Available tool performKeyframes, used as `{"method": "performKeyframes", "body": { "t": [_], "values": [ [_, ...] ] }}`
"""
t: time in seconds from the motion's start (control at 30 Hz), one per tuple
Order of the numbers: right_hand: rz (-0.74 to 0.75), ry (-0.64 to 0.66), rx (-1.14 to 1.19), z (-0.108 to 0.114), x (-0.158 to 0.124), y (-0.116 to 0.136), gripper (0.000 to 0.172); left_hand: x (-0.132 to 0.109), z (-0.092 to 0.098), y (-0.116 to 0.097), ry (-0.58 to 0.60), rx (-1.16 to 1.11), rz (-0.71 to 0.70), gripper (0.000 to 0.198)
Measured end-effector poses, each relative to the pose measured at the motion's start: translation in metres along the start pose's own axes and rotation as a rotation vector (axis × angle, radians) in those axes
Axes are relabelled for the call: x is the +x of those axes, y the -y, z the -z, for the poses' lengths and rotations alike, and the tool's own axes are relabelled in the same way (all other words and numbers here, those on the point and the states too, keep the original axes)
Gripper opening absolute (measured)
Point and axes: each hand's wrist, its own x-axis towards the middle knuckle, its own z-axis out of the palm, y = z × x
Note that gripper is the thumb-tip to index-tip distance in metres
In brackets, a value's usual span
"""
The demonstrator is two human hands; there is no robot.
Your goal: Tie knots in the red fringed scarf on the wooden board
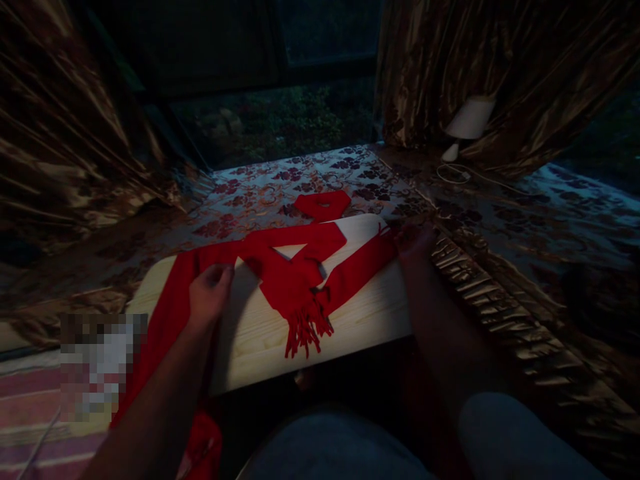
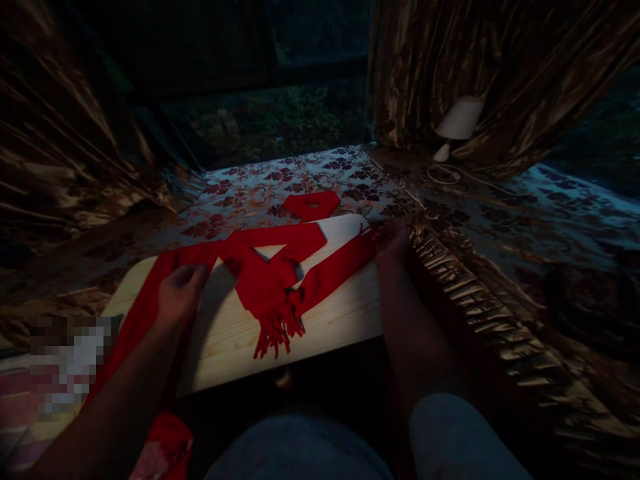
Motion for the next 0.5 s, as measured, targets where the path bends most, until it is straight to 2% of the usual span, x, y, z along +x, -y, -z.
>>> {"method": "performKeyframes", "body": {
  "t": [0.1, 0.17, 0.23, 0.43, 0.5],
  "values": [
    [0.187, -0.036, -0.305, -0.005, 0.002, -0.014, 0.039, 0.015, 0.003, 0.018, 0.105, 0.287, -0.155, 0.040],
    [0.245, -0.032, -0.411, -0.008, 0.003, -0.022, 0.036, 0.018, -0.001, 0.027, 0.150, 0.386, -0.265, 0.042],
    [0.270, 0.000, -0.480, -0.010, 0.005, -0.028, 0.033, 0.019, -0.007, 0.033, 0.142, 0.428, -0.311, 0.042],
    [0.369, 0.026, -0.684, -0.003, 0.016, -0.036, 0.028, 0.020, -0.010, 0.040, 0.133, 0.356, -0.243, 0.045],
    [0.484, 0.087, -0.826, -0.001, 0.017, -0.036, 0.030, 0.020, -0.008, 0.040, 0.143, 0.332, -0.226, 0.046]
  ]
}}
